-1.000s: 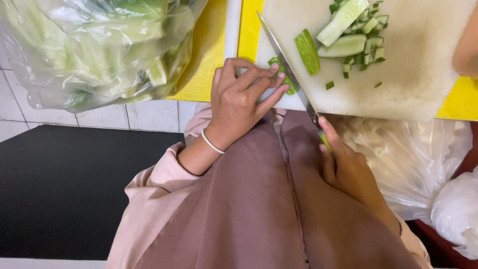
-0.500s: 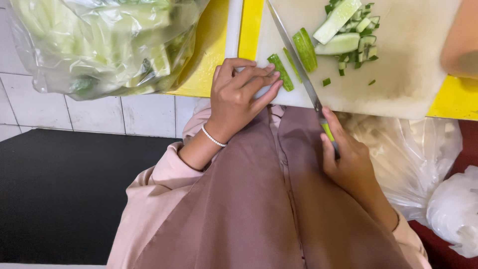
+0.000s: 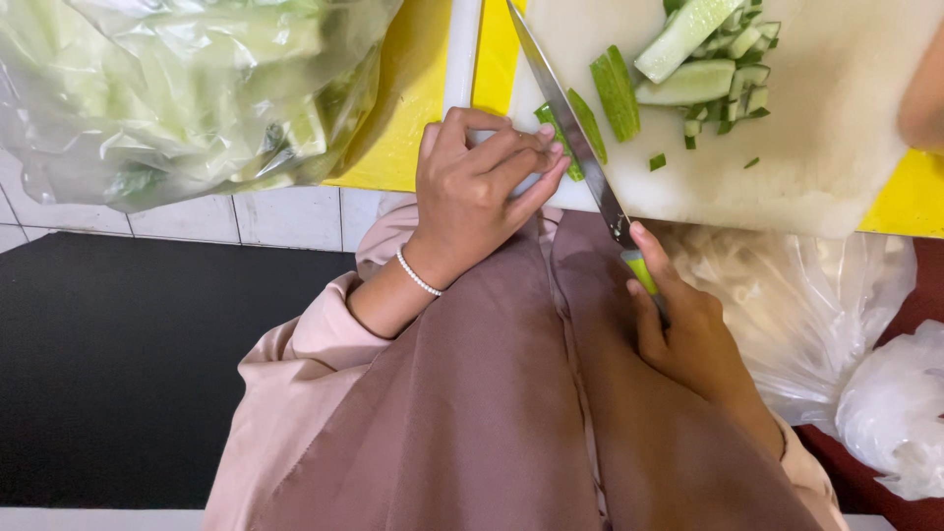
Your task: The person slices a cucumber into small pieces on a white cutting board using a knife. The cucumber is first cut into halves, then into strips, and finally diced into small cubes. The diced cucumber is placed into a metal tray.
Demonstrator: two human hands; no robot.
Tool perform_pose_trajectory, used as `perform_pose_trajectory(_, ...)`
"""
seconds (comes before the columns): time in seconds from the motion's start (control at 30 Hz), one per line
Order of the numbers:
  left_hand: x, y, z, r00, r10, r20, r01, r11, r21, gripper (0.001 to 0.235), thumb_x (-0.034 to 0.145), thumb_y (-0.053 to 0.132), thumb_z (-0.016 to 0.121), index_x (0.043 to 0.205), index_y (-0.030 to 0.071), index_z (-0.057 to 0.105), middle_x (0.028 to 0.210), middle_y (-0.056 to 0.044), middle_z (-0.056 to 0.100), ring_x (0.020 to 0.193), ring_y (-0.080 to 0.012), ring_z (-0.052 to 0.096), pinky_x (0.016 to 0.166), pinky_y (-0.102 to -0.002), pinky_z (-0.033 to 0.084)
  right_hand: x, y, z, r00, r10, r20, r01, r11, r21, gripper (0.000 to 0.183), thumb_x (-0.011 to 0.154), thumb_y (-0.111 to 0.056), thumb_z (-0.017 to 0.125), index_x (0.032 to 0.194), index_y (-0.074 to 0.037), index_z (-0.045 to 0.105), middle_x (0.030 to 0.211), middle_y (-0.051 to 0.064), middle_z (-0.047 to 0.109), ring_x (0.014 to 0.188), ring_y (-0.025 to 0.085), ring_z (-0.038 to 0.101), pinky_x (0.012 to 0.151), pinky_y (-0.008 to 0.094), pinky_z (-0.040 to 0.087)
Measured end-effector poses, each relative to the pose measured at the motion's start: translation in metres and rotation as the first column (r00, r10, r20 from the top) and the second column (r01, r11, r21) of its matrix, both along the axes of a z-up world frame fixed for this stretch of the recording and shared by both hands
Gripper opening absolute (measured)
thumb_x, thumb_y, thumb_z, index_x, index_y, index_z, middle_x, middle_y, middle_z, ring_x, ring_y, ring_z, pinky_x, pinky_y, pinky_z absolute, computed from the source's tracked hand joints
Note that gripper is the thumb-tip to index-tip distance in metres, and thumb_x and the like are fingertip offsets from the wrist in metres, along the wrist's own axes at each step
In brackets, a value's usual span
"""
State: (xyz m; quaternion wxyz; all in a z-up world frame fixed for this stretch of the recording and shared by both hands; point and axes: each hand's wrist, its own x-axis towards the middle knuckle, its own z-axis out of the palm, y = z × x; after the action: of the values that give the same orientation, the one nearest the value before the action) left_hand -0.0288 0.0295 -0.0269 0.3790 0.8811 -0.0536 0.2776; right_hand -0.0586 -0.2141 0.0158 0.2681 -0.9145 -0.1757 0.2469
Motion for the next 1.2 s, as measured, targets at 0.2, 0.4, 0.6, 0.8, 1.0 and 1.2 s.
perform_pose_trajectory(0.2,0.0,0.0,-0.002,1.0,0.009,0.005,-0.009,1.0,0.011,0.013,0.079,0.013,0.071,0.068,0.016,0.066,0.076,0.005,0.066,0.079,-0.0182,0.056,0.068,-0.028,0.041,0.012,0.031,0.006,0.991,0.134,-0.006,-0.133,0.974,-0.185,0.054,0.097,-0.018,0.038,0.15,-0.019,0.027,0.111,0.02,0.064,0.09,0.04,0.063,0.074,0.052,0.051)
perform_pose_trajectory(0.4,-0.002,0.003,0.0,0.998,-0.016,-0.061,0.018,0.999,0.037,0.011,0.081,0.019,0.072,0.072,0.018,0.066,0.077,0.007,0.063,0.081,-0.0177,0.055,0.065,-0.03,0.039,0.014,0.033,-0.007,0.771,0.328,0.546,-0.207,0.94,-0.272,0.047,0.094,-0.014,0.045,0.139,-0.024,0.054,0.064,0.003,0.045,0.049,0.028,0.057,0.045,0.038,0.051)
perform_pose_trajectory(0.6,0.014,0.023,0.012,0.969,-0.213,-0.127,0.228,0.966,0.117,0.013,0.085,0.023,0.077,0.088,0.013,0.069,0.091,0.003,0.064,0.082,-0.0238,0.049,0.061,-0.035,0.038,0.007,-0.002,0.001,0.948,0.084,0.306,-0.117,0.989,0.092,0.041,0.096,-0.005,0.049,0.136,0.003,0.046,0.136,0.019,0.054,0.059,0.016,0.055,0.057,0.027,0.045)
perform_pose_trajectory(0.8,0.041,0.018,0.014,0.928,-0.356,-0.104,0.371,0.906,0.206,0.033,0.075,0.01,0.084,0.103,0.011,0.066,0.11,-0.001,0.06,0.099,-0.0255,0.052,0.072,-0.038,0.045,-0.001,-0.031,0.004,0.963,-0.127,0.238,0.131,0.991,0.003,0.049,0.097,-0.014,0.05,0.144,-0.002,0.041,0.109,0.014,0.065,0.049,0.024,0.042,0.054,0.034,0.037)
perform_pose_trajectory(1.0,0.055,0.021,0.008,0.811,-0.524,-0.26,0.584,0.737,0.339,0.029,0.093,0.008,0.058,0.121,0.013,0.066,0.13,0.001,0.057,0.124,-0.0246,0.04,0.086,-0.038,0.041,-0.005,-0.037,0.006,0.958,-0.2,0.204,0.201,0.979,0.013,0.05,0.097,-0.017,0.047,0.142,0.001,0.039,0.131,0.014,0.058,0.051,0.022,0.045,0.054,0.032,0.038)
perform_pose_trajectory(1.2,0.056,0.02,0.005,0.8,-0.56,-0.215,0.6,0.742,0.3,0.032,0.085,0.003,0.069,0.116,0.01,0.067,0.118,-0.008,0.054,0.1,-0.0279,0.058,0.089,-0.037,0.046,-0.011,-0.038,0.006,0.971,-0.204,0.123,0.205,0.979,0.006,0.05,0.096,-0.019,0.047,0.143,-0.003,0.042,0.062,0.007,0.046,0.044,0.02,0.036,0.05,0.032,0.035)
